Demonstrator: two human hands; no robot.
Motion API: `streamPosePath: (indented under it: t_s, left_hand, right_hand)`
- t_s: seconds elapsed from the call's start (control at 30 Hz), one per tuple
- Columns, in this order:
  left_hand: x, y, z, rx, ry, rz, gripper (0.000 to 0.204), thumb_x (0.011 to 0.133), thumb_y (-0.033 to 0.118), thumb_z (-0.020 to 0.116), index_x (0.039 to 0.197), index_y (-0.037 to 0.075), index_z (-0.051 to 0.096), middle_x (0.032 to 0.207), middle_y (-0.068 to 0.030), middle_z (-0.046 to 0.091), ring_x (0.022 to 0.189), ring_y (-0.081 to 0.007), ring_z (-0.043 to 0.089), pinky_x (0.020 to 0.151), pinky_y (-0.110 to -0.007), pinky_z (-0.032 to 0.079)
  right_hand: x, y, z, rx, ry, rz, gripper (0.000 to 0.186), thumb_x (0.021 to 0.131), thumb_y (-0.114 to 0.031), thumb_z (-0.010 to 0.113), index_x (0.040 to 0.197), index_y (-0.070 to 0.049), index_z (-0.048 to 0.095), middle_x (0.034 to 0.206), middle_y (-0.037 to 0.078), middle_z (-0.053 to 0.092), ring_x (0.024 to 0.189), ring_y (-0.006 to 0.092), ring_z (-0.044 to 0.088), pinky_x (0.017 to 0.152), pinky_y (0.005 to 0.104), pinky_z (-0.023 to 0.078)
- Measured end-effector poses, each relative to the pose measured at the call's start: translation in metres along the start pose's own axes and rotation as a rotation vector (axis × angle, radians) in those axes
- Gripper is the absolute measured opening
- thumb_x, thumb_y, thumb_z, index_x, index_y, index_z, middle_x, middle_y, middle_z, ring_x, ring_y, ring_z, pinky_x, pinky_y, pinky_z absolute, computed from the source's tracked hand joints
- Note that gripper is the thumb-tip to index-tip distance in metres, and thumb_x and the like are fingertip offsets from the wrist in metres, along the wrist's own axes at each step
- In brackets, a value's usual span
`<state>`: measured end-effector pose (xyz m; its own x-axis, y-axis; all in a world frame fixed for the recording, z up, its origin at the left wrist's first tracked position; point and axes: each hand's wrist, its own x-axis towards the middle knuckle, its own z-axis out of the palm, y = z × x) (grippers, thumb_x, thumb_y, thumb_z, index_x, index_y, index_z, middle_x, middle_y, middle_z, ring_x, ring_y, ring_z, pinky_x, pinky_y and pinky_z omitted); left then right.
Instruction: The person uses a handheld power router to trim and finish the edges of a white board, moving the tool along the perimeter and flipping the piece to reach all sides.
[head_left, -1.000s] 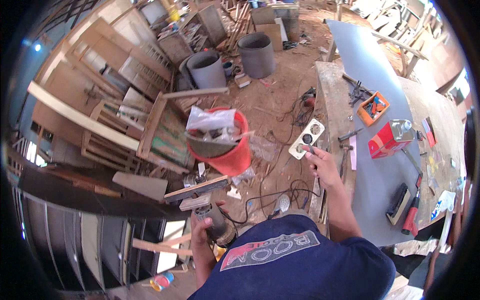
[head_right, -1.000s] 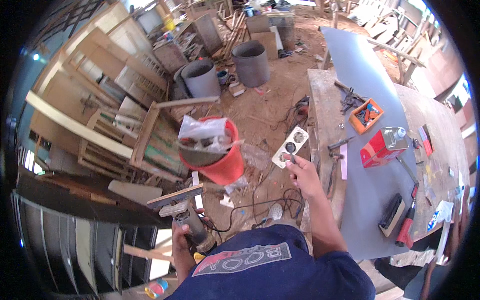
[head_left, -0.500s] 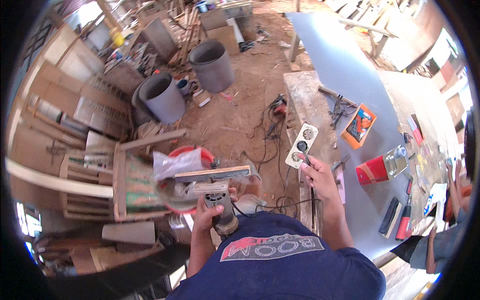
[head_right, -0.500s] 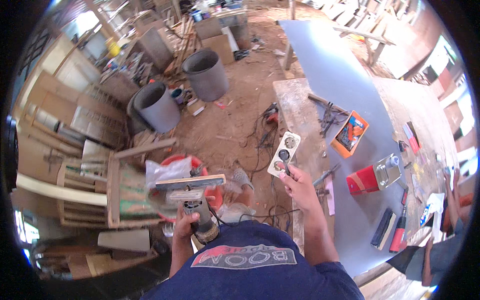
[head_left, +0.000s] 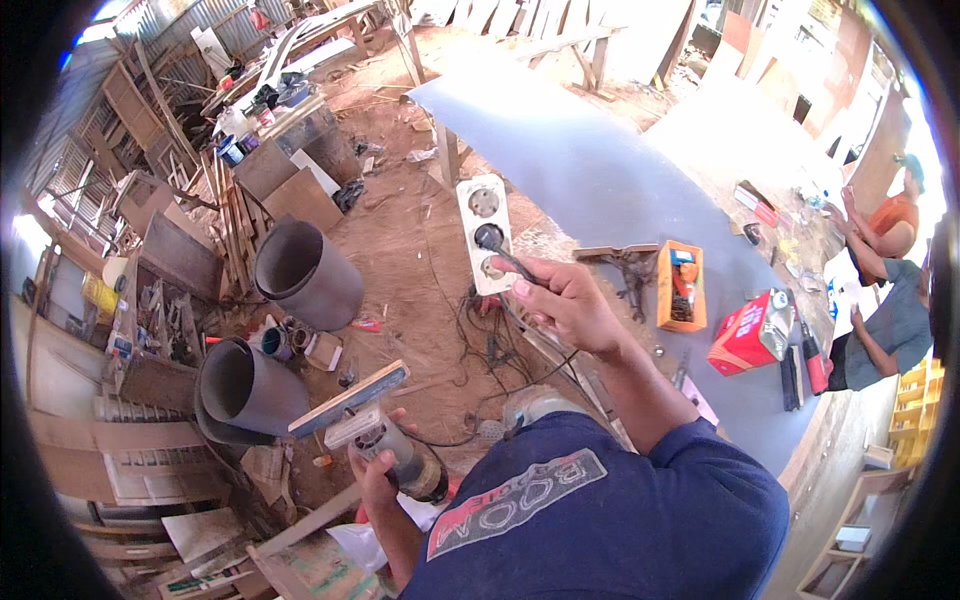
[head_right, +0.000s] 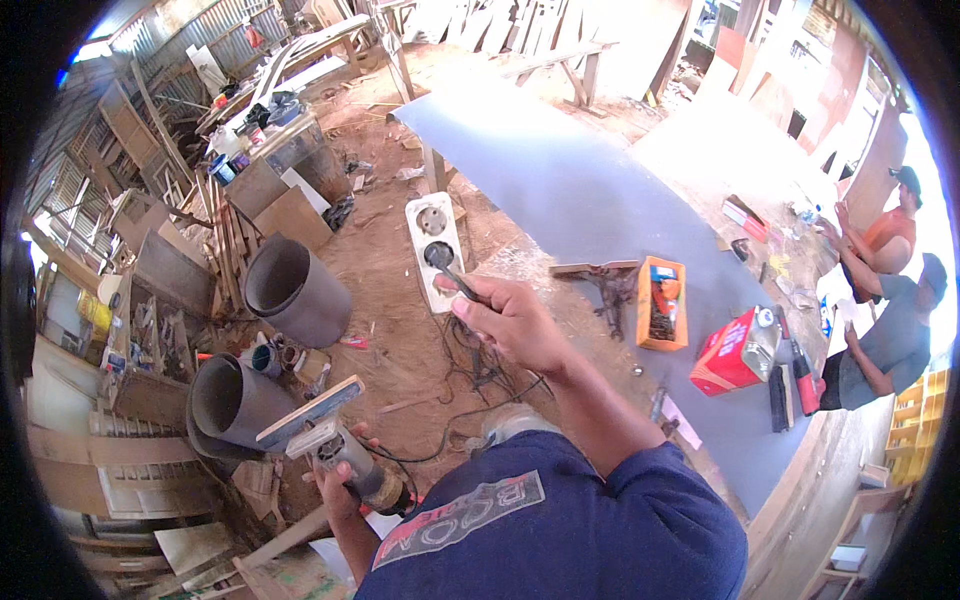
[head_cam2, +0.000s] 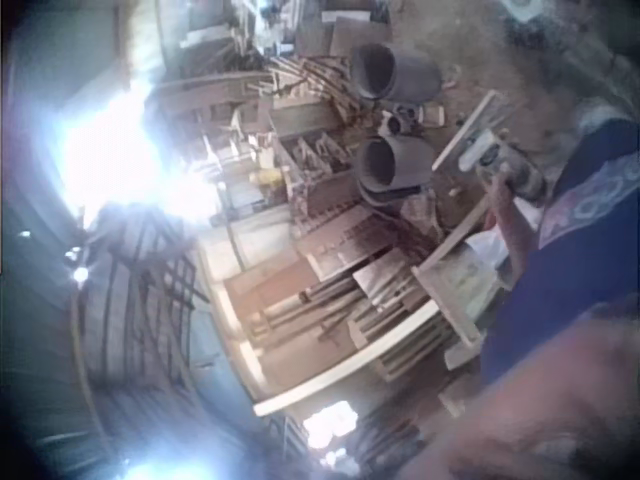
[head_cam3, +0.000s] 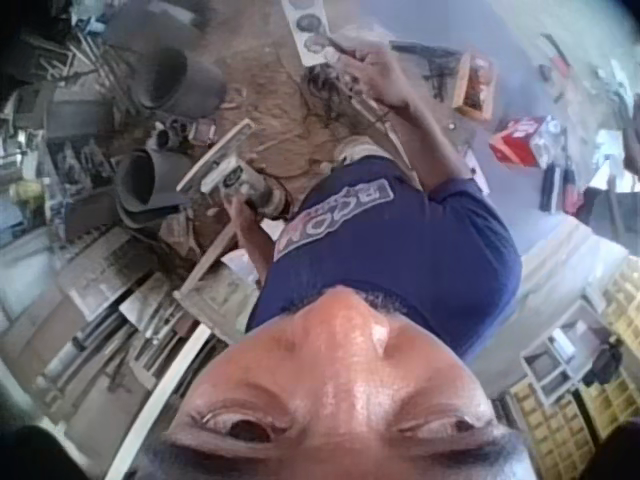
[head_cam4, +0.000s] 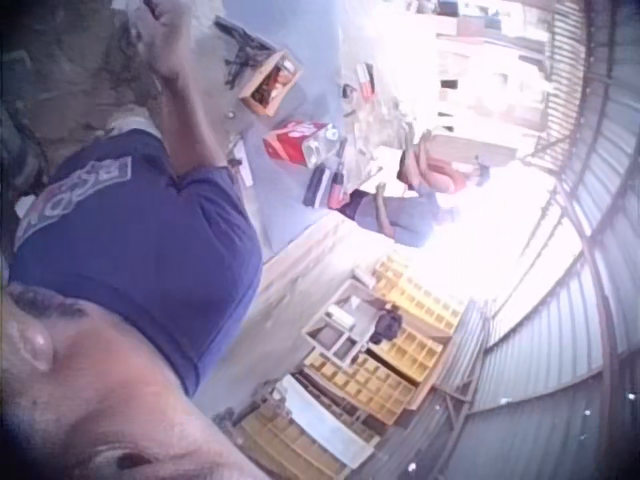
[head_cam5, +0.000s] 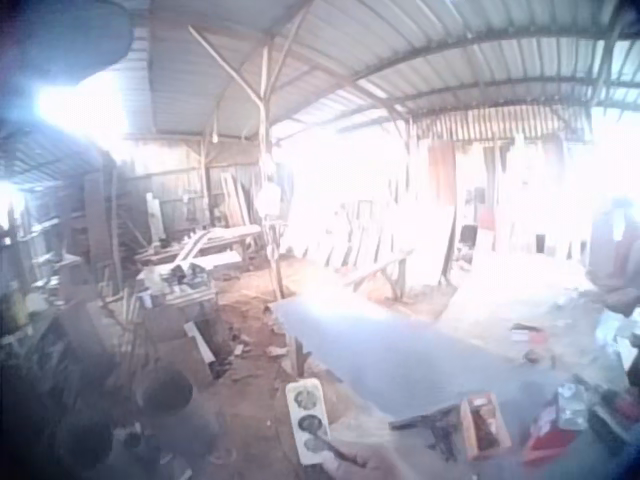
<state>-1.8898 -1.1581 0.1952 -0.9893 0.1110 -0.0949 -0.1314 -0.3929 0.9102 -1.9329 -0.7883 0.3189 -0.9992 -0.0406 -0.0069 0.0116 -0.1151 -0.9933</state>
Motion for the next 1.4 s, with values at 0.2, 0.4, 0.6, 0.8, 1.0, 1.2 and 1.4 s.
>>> streamPosePath:
  t_s: [0.2,0.4,0.6,0.8,1.0,1.2,1.4]
  left_hand:
    - [0.087,0.021,-0.034,-0.011,0.039,-0.055,0.086,0.071,0.027,0.082,0.144,-0.005,0.048,0.126,-0.0275,0.066,0.105,-0.0387,0.072,0.091,-0.049,0.061]
    - [0.219,0.037,-0.069,-0.058,0.006,-0.029,0.085,0.074,0.024,0.081,0.146,-0.004,0.046,0.128,-0.0298,0.066,0.107,-0.04,0.072,0.091,-0.049,0.061]
    - [0.362,0.075,-0.097,0.05,0.093,-0.036,0.085,0.074,0.024,0.082,0.146,-0.005,0.046,0.128,-0.0289,0.067,0.105,-0.0377,0.073,0.088,-0.048,0.061]
    - [0.499,0.102,-0.117,0.079,0.087,0.003,0.082,0.073,0.024,0.081,0.142,-0.008,0.05,0.128,-0.0265,0.067,0.105,-0.0362,0.073,0.09,-0.046,0.061]
    - [0.637,0.121,-0.129,-0.02,0.03,-0.048,0.079,0.074,0.023,0.081,0.14,-0.009,0.051,0.126,-0.0226,0.068,0.103,-0.0324,0.074,0.089,-0.044,0.061]
    - [0.819,0.127,-0.167,-0.012,0.009,-0.068,0.085,0.071,0.024,0.079,0.144,-0.008,0.048,0.127,-0.0274,0.067,0.103,-0.036,0.074,0.09,-0.047,0.061]
    - [0.99,0.159,-0.191,0.016,-0.076,-0.118,0.081,0.071,0.028,0.085,0.137,-0.006,0.055,0.12,-0.0191,0.072,0.103,-0.0316,0.074,0.092,-0.045,0.059]
  right_hand:
    - [0.103,0.013,0.029,0.045,0.005,0.106,0.046,0.108,-0.022,0.061,0.149,-0.002,0.057,0.071,-0.011,0.043,0.059,0.0001,0.038,0.053,0.0207,0.03]
    - [0.25,0.054,0.045,0.137,-0.031,0.134,0.042,0.108,-0.018,0.06,0.146,0.002,0.058,0.069,-0.011,0.041,0.057,0.0005,0.034,0.052,0.0211,0.025]
    - [0.428,0.049,0.072,0.167,-0.125,0.075,0.042,0.109,-0.02,0.06,0.145,0.002,0.059,0.071,-0.011,0.043,0.061,0.0009,0.037,0.054,0.0215,0.029]
    - [0.591,0.028,0.084,0.101,-0.196,0.059,0.038,0.11,-0.02,0.057,0.141,0.001,0.062,0.07,-0.01,0.045,0.06,0.0014,0.039,0.055,0.0205,0.031]
    - [0.739,0.041,0.098,0.104,-0.2,0.094,0.036,0.111,-0.022,0.056,0.137,0.002,0.064,0.068,-0.011,0.043,0.059,0.0009,0.038,0.054,0.0201,0.03]
    - [0.908,0.05,0.111,0.021,-0.127,0.118,0.035,0.111,-0.025,0.056,0.126,0.004,0.069,0.065,-0.01,0.045,0.057,0.0009,0.038,0.051,0.0206,0.028]
    - [1.027,0.03,0.113,-0.078,-0.075,0.204,0.035,0.112,-0.025,0.054,0.106,0.005,0.072,0.059,-0.008,0.045,0.051,0.0017,0.036,0.049,0.0218,0.028]
